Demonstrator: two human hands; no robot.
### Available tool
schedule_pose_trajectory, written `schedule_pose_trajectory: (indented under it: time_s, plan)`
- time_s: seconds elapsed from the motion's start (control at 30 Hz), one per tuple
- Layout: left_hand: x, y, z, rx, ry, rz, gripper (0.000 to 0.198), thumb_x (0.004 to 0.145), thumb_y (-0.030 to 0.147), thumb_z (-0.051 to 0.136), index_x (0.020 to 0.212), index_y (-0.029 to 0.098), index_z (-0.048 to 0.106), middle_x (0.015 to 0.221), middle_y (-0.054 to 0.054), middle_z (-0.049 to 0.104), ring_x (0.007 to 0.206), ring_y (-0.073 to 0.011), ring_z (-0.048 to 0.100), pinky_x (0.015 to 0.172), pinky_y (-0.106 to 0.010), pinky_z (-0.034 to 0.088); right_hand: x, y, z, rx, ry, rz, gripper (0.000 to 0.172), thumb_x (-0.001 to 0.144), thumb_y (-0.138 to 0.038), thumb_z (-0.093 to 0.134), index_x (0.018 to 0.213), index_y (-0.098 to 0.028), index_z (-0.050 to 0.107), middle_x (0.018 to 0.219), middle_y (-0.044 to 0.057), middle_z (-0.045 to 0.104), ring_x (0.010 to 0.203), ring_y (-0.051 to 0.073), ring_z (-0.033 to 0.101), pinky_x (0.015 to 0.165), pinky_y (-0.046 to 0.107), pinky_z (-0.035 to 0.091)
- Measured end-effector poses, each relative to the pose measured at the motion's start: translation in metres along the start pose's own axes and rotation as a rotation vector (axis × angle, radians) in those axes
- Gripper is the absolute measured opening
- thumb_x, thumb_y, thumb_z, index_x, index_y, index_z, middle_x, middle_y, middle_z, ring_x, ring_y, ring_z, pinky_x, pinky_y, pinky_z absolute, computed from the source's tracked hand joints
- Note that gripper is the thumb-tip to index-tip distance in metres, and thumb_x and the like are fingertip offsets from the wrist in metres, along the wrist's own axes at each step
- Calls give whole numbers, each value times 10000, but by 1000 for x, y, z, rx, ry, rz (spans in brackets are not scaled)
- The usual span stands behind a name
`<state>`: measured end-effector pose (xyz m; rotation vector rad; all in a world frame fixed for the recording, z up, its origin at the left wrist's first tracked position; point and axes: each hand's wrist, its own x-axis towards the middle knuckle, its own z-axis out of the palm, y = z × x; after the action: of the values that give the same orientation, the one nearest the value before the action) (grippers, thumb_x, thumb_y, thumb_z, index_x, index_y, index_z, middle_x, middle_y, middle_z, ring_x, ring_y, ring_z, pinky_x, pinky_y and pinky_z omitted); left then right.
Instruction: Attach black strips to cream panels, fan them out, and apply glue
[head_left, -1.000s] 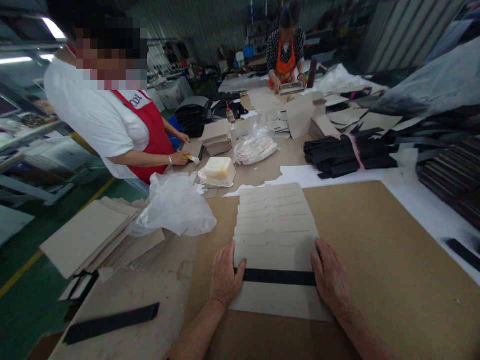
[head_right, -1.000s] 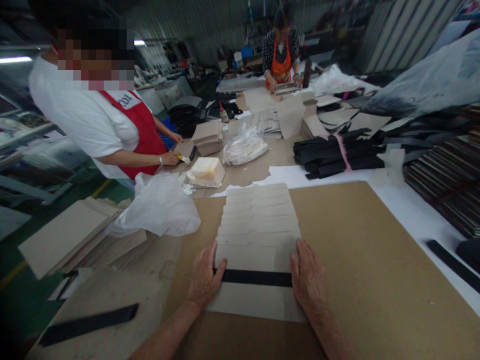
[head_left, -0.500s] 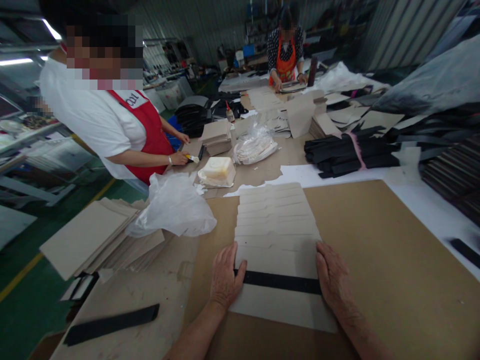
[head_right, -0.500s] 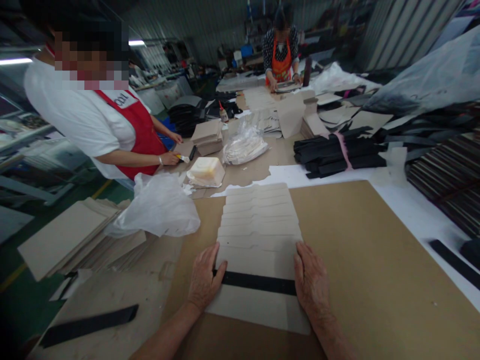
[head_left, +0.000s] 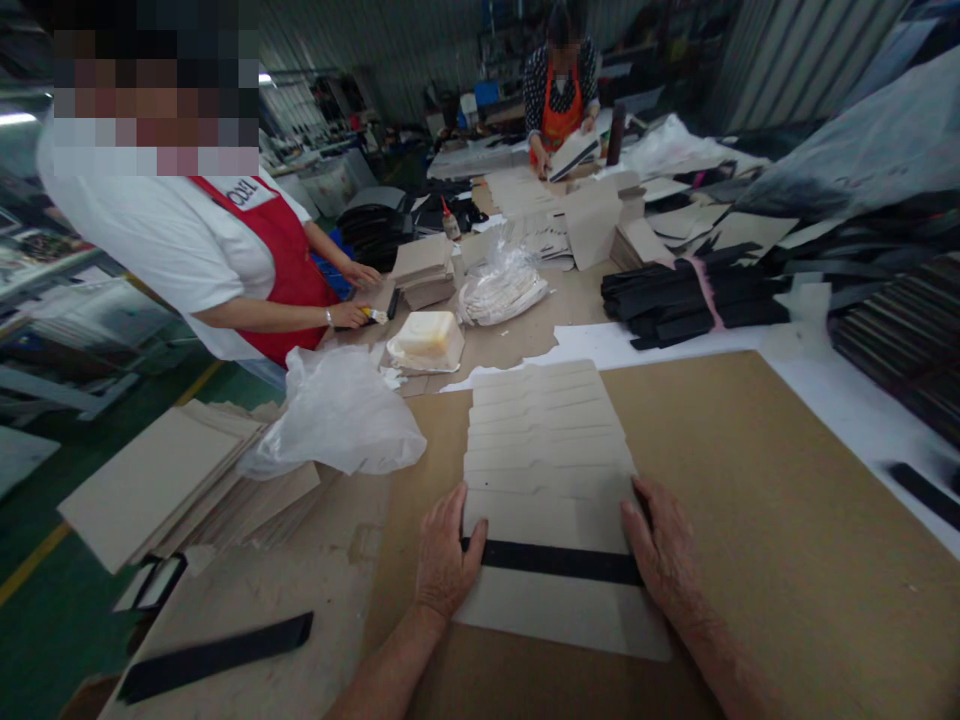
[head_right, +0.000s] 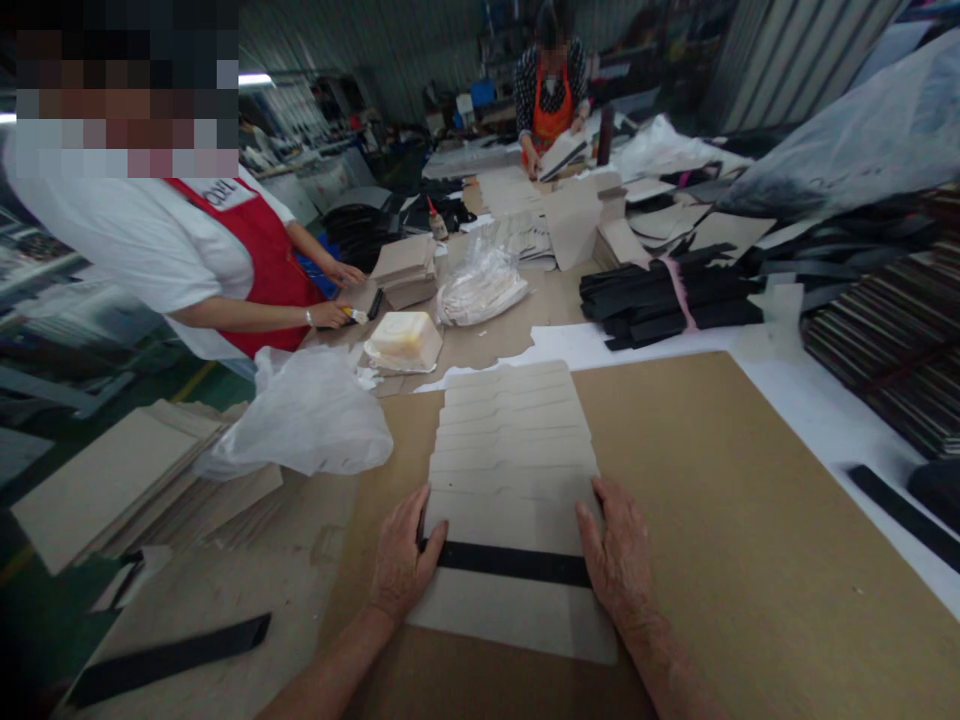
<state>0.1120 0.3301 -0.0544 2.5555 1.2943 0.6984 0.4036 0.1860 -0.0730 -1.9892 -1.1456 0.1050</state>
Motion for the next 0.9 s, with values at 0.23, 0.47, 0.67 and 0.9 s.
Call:
schedule_pose_trajectory:
  time_s: [0.23,0.47,0.67,0.9]
  plan:
    - [0,0,-1,-17,33,2,512,937,344,550,1403,146,476,1326,-167,604,1232,-308,560,1049,-526,444,0,-2,-4,68,-4,15,482,969,-516,432,1279,-166,549,1271,171,607,1209,307,543,1055,572,415]
    - [-4,-1,-2,-9,41,17,488,947,340,531,1390,141,480,1298,-166,615,1209,-308,571,1032,-532,462,-3,2,-1,74,8,19,478,957,-544,429,1244,-184,557,1240,161,610,1181,305,546,1041,580,418]
    - [-4,-2,0,-4,51,12,456,953,333,518,1376,164,498,1277,-158,632,1188,-313,585,1013,-549,475,-4,10,7,28,50,17,452,975,-536,394,1181,-177,574,1174,157,630,1134,309,562,1019,583,435]
    - [-9,-1,1,-9,46,-41,556,947,351,524,1450,135,433,1373,-189,576,1265,-329,537,1041,-555,451,-5,12,10,-27,47,23,518,969,-565,361,1250,-174,553,1220,166,628,1166,340,555,1025,579,443]
